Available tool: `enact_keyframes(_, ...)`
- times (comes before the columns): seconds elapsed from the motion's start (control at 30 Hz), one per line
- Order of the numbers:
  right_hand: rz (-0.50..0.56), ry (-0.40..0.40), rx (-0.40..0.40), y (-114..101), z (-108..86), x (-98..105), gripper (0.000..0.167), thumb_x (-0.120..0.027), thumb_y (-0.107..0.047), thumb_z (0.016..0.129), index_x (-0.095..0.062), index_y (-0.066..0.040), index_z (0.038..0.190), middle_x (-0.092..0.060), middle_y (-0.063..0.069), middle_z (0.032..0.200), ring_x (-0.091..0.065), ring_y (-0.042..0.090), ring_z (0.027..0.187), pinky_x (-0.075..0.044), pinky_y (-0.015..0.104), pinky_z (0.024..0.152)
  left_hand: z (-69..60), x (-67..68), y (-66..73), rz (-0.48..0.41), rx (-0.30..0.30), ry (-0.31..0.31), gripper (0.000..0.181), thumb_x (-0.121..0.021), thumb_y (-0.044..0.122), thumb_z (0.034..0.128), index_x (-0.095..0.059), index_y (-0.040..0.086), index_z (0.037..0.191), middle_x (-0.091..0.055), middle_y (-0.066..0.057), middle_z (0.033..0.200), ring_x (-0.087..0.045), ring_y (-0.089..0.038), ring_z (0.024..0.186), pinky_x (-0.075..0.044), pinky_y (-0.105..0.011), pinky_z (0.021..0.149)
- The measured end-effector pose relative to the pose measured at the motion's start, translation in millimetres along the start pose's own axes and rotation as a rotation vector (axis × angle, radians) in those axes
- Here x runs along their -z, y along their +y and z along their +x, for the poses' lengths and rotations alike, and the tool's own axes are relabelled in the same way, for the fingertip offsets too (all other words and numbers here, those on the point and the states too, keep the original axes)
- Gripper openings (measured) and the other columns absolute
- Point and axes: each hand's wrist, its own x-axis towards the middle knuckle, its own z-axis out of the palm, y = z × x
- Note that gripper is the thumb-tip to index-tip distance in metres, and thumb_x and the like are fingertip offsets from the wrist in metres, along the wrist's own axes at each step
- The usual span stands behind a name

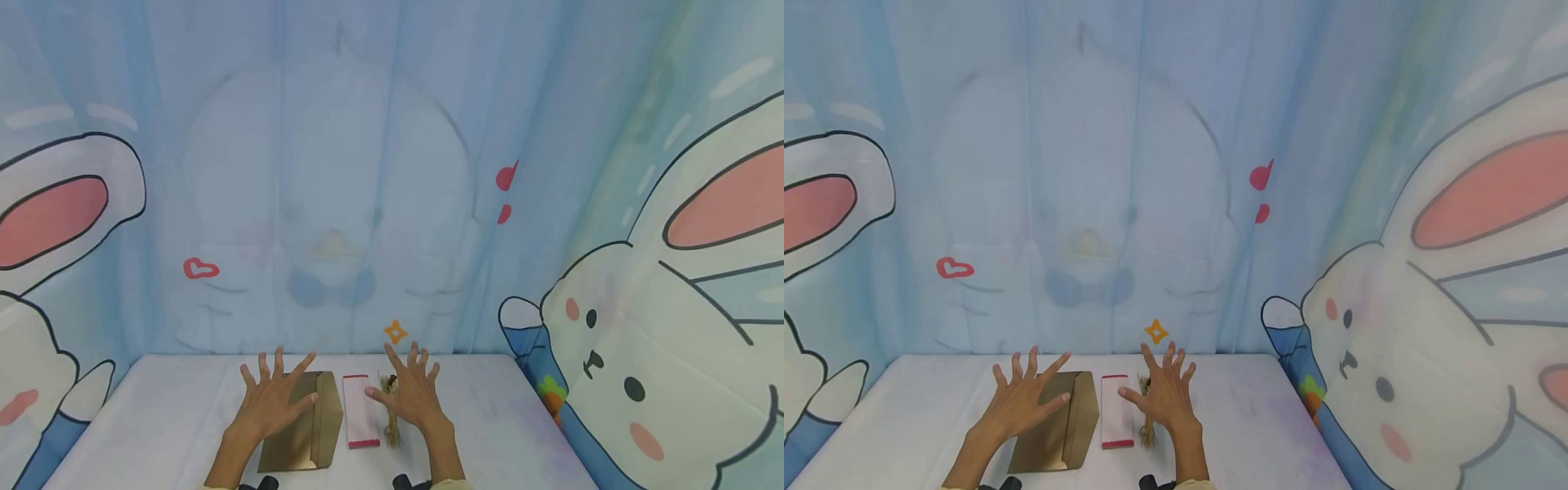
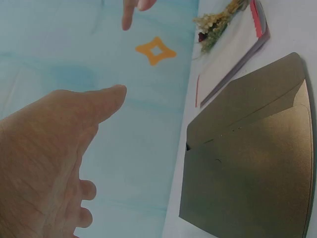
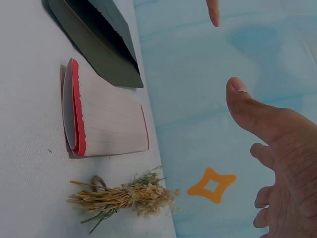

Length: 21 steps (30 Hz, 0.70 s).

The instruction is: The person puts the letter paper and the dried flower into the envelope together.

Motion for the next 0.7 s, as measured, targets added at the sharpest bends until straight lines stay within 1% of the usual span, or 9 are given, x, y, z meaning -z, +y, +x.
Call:
enact_keyframes(0.27, 0.003, 0.002, -0.003, -0.6, -4.8, -2.8, 0.102, -0.077, -0.068, 0.089, -0.039, -0.020, 0.171, -0.022, 0.045, 0.171, -0.018, 0.073, 0.157, -0.013, 0.093, 0.118, -5.7, -3.9, -0.2, -0.018, 0.010, -0.015, 0.077, -0.065, 0.063, 0.1016, -0.045, 0.029, 0.168, -0.029, -0.044, 0.169, -0.023, -0.080, 0.151, -0.012, -0.098, 0.111)
enact_keyframes(0.37, -0.002, 0.006, 0.001, -1.0, -5.7, -4.2, 0.099, -0.077, -0.064, 0.091, -0.040, -0.020, 0.170, -0.024, 0.045, 0.170, -0.020, 0.073, 0.157, -0.014, 0.092, 0.118, -7.4, -5.8, -0.3, -0.022, 0.010, -0.017, 0.077, -0.065, 0.062, 0.1015, -0.045, 0.029, 0.168, -0.029, -0.044, 0.169, -0.023, -0.079, 0.151, -0.012, -0.098, 0.111)
enact_keyframes(0.43, 0.002, 0.019, 0.005, -1.4, -6.3, -5.2, 0.094, -0.078, -0.060, 0.093, -0.043, -0.018, 0.169, -0.027, 0.045, 0.169, -0.025, 0.072, 0.156, -0.017, 0.092, 0.118, -8.1, -7.2, -0.4, -0.020, 0.006, -0.016, 0.076, -0.065, 0.062, 0.1015, -0.045, 0.030, 0.167, -0.031, -0.043, 0.169, -0.025, -0.079, 0.151, -0.013, -0.098, 0.111)
enact_keyframes(0.5, 0.027, 0.044, 0.002, -2.0, -6.9, -6.8, 0.085, -0.078, -0.051, 0.097, -0.047, -0.015, 0.167, -0.033, 0.045, 0.167, -0.032, 0.070, 0.154, -0.023, 0.089, 0.119, -8.8, -8.4, 0.1, -0.021, 0.001, -0.010, 0.075, -0.066, 0.061, 0.1018, -0.046, 0.030, 0.167, -0.032, -0.043, 0.169, -0.028, -0.078, 0.150, -0.015, -0.098, 0.110)
enact_keyframes(0.6, 0.076, 0.099, -0.020, -3.5, -7.6, -9.6, 0.067, -0.078, -0.035, 0.102, -0.056, -0.007, 0.159, -0.048, 0.040, 0.160, -0.048, 0.062, 0.148, -0.037, 0.080, 0.118, -9.0, -11.0, 0.6, -0.019, -0.007, 0.000, 0.071, -0.065, 0.059, 0.1033, -0.048, 0.030, 0.166, -0.035, -0.041, 0.168, -0.034, -0.076, 0.149, -0.019, -0.097, 0.110)
enact_keyframes(0.67, 0.088, 0.141, -0.037, -5.2, -7.6, -11.7, 0.056, -0.078, -0.026, 0.102, -0.064, -0.002, 0.151, -0.061, 0.034, 0.151, -0.061, 0.055, 0.139, -0.049, 0.072, 0.113, -9.0, -12.9, 1.2, -0.023, -0.014, 0.004, 0.068, -0.064, 0.055, 0.1049, -0.048, 0.030, 0.166, -0.037, -0.041, 0.167, -0.038, -0.075, 0.147, -0.022, -0.096, 0.110)
enact_keyframes(0.7, 0.085, 0.160, -0.043, -6.1, -7.1, -12.8, 0.051, -0.078, -0.024, 0.102, -0.067, -0.001, 0.146, -0.068, 0.030, 0.145, -0.069, 0.049, 0.129, -0.056, 0.067, 0.107, -9.0, -14.4, 1.1, -0.023, -0.014, 0.000, 0.066, -0.064, 0.054, 0.1057, -0.049, 0.030, 0.165, -0.037, -0.041, 0.167, -0.039, -0.075, 0.146, -0.024, -0.096, 0.109)
